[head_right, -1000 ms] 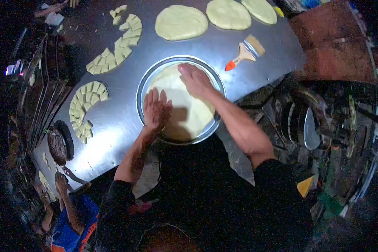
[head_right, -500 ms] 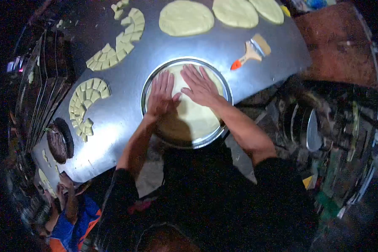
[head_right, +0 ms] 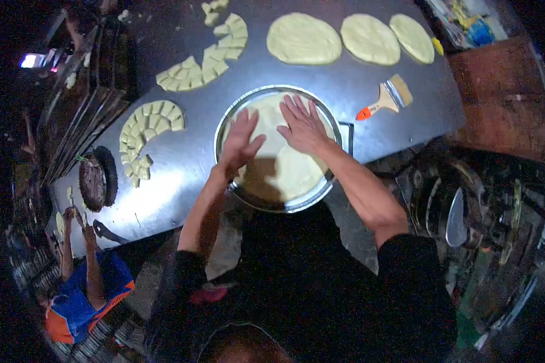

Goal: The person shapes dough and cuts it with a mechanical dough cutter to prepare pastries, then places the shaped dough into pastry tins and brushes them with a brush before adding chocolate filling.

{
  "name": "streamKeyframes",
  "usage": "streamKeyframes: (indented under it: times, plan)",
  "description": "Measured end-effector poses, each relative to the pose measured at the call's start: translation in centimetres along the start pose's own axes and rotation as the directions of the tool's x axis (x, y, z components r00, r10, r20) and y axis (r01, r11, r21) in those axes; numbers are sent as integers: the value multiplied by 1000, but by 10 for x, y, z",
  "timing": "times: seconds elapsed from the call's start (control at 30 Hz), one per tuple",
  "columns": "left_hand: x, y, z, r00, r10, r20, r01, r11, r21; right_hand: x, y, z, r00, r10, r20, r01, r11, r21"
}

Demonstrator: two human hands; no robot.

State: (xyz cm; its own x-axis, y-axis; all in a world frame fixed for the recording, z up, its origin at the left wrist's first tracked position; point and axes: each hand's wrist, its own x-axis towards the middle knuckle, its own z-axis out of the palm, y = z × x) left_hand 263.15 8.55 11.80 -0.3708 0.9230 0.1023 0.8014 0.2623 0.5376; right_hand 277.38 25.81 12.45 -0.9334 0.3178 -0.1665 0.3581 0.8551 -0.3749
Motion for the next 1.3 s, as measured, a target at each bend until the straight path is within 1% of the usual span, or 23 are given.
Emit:
streamKeyframes:
  times: [0.03, 0.1, 0.17, 0.23, 0.3, 0.33, 0.43, 0.5, 0.57, 0.6, 0.63, 0.67, 0.7, 0.77, 0.83, 0.9, 0.93, 1.0, 1.03, 1.1, 1.17, 1.23, 1.3]
  plan:
    - [1, 2, -12, 969, -143, -200, 74, 946, -316, 8, -11, -4, 1000, -11, -21, 11, 1000, -2]
    - [6, -7, -45, 925, -131, -358, 109, 991, -82, 16, -36, -6, 998, 51, -38, -54, 996, -68]
    - [0, -25, -39, 925, -283, -254, 244, 954, -171, 25, -30, 22, 983, -108, -145, 107, 994, -16]
    - [-14, -39, -28, 894, -419, -161, 374, 893, -248, 47, -43, 2, 996, -86, 12, 85, 996, 21]
    - [-51, -40, -24, 925, -342, -165, 349, 937, 13, 36, -73, 12, 997, -76, -9, 75, 996, -48]
    - [-54, -31, -33, 901, -433, -24, 432, 901, -40, 28, -83, 28, 987, -151, -61, 145, 986, -88]
    - [-37, -18, -44, 897, -422, -134, 372, 883, -286, 8, -101, 45, 953, -302, -42, 299, 953, -54]
    - [-34, -41, -19, 917, -336, -216, 257, 910, -324, -8, -124, 49, 936, -308, 173, 348, 890, -296]
    - [-29, -42, -15, 887, -439, -140, 394, 880, -265, 7, -131, 53, 941, -298, 157, 327, 922, -210]
    - [-34, -61, -2, 903, -379, -203, 327, 912, -246, 15, -127, 56, 922, -362, 137, 380, 912, -156]
    - [-37, -54, -16, 894, -431, -121, 364, 857, -365, 9, -127, 64, 904, -410, 120, 420, 904, -75]
    - [-41, -40, -30, 880, -460, -119, 399, 851, -342, 18, -116, 52, 881, -459, 118, 422, 873, 246]
    - [-40, -30, -38, 868, -476, -141, 414, 850, -326, 27, -97, 42, 887, -448, 110, 418, 881, 222]
    - [-60, -30, -25, 880, -441, -178, 382, 878, -287, 18, -68, 39, 956, -265, -123, 260, 964, -60]
    - [-83, -20, -17, 890, -401, -220, 350, 907, -235, 18, -66, 30, 944, -304, -131, 283, 946, -156]
    - [-105, -6, -15, 887, -353, -298, 376, 926, 23, 15, -66, 10, 964, -264, -25, 259, 920, 296]
    - [-96, -9, -7, 885, -345, -312, 369, 929, 19, 3, -60, 11, 977, -143, -161, 166, 976, 142]
    - [-96, -5, 21, 912, -196, -360, 347, 837, 424, -3, -46, 18, 976, -146, -162, 173, 970, 170]
    - [-77, 10, 21, 949, -118, -291, 208, 931, 299, -4, -38, 19, 973, -164, -163, 194, 962, 193]
    - [-32, 28, 17, 988, 152, 27, -140, 806, 576, 2, -51, -17, 1000, 4, -19, 7, 830, 558]
    - [-12, 27, 15, 985, 170, 6, -152, 870, 469, 4, -31, 26, 982, -121, -144, 138, 984, 114]
    - [-8, 20, 9, 983, 182, -33, -165, 942, 291, -14, -19, 29, 981, -122, -150, 131, 990, 50]
    - [-11, 23, 4, 998, 60, 20, -63, 953, 297, -16, -9, 27, 977, -157, -147, 156, 988, -18]
